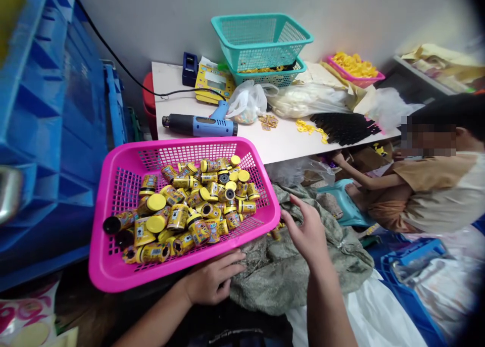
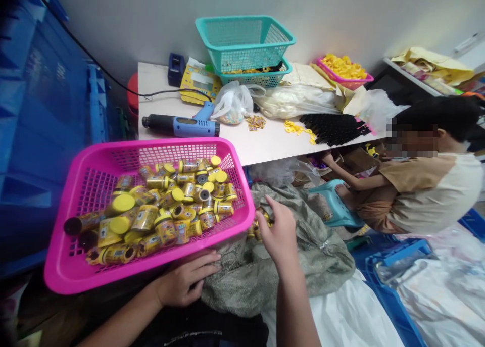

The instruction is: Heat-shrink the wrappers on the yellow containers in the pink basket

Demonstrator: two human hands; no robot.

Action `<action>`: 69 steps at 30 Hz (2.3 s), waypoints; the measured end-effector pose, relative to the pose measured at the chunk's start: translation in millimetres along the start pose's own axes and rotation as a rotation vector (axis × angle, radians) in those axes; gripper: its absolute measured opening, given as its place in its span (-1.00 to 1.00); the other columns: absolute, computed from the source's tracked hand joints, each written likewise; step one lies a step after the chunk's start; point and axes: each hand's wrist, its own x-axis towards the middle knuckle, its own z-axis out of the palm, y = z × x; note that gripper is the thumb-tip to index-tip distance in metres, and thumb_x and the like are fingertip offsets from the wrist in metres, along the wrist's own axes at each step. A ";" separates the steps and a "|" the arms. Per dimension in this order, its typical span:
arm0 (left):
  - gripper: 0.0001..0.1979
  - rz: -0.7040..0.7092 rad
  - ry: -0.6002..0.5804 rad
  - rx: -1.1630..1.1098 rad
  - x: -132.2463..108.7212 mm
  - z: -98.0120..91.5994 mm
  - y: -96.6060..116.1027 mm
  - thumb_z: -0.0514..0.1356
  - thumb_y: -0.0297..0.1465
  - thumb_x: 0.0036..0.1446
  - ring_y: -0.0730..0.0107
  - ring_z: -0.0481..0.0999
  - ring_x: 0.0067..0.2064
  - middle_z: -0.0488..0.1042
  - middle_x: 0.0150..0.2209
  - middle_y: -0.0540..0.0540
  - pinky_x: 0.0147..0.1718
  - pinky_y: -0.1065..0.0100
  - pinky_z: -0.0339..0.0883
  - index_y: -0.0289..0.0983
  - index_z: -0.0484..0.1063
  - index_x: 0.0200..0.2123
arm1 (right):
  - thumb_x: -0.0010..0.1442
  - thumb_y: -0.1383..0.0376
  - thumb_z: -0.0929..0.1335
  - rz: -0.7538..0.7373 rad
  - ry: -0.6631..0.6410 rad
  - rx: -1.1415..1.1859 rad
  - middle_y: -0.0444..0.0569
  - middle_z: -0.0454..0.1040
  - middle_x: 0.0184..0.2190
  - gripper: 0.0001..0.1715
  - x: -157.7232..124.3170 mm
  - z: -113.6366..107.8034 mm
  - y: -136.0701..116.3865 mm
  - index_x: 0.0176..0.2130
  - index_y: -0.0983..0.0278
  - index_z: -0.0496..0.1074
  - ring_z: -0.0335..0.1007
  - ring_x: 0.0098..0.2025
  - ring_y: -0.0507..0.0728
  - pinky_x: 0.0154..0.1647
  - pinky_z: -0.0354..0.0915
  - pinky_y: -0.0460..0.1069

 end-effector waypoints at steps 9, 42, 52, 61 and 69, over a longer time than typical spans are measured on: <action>-0.39 -0.044 -0.016 0.029 -0.3 0.3 -0.7 0.03 -0.64 0.01 0.16 0.21 0.32 0.28 0.26 -0.27 0.24 0.18 0.22 -0.30 0.26 0.18 | 0.21 0.31 0.39 -0.525 -0.566 -0.070 0.06 0.42 -0.07 -0.65 66.1 52.8 -109.7 0.01 0.29 0.46 0.30 0.00 0.19 0.04 0.24 0.08; -0.38 -0.086 -0.026 -0.040 -3.0 1.6 -4.3 0.05 -0.64 0.03 0.18 0.23 0.31 0.28 0.28 -0.21 0.24 0.18 0.20 -0.22 0.27 0.19 | 0.29 -0.27 -0.13 0.488 -0.476 1.137 -0.10 0.18 -0.54 -0.19 83.8 17.2 -102.0 -0.26 0.30 0.20 0.16 -0.51 0.02 -0.43 0.24 -0.07; -0.37 -0.048 -0.018 0.077 -3.2 0.9 -8.6 0.02 -0.64 0.03 0.16 0.26 0.30 0.31 0.26 -0.19 0.20 0.13 0.25 -0.19 0.26 0.19 | 0.34 -0.21 -0.11 0.829 -0.630 1.826 -0.08 0.22 -0.44 -0.27 48.5 -10.4 -128.5 -0.08 0.27 0.19 0.13 -0.52 -0.04 -0.64 0.00 -0.24; -0.40 -0.041 0.005 0.079 -3.0 -1.1 -5.9 0.02 -0.64 0.04 0.19 0.28 0.29 0.33 0.25 -0.19 0.21 0.18 0.25 -0.22 0.30 0.17 | 0.13 -0.12 0.31 0.387 -0.065 1.213 -0.08 0.28 -0.36 -0.43 26.9 -26.8 -75.5 -0.09 0.25 0.23 0.17 -0.44 -0.01 -0.49 0.11 -0.14; -0.41 -0.037 0.022 0.120 1.5 -5.2 0.8 0.02 -0.65 0.02 0.23 0.30 0.27 0.37 0.21 -0.18 0.20 0.22 0.25 -0.23 0.34 0.14 | 0.29 0.10 0.26 -0.105 -0.044 -0.094 0.02 0.39 -0.01 -0.64 34.6 10.4 -70.0 -0.06 0.23 0.48 0.20 0.08 0.18 0.14 0.09 0.15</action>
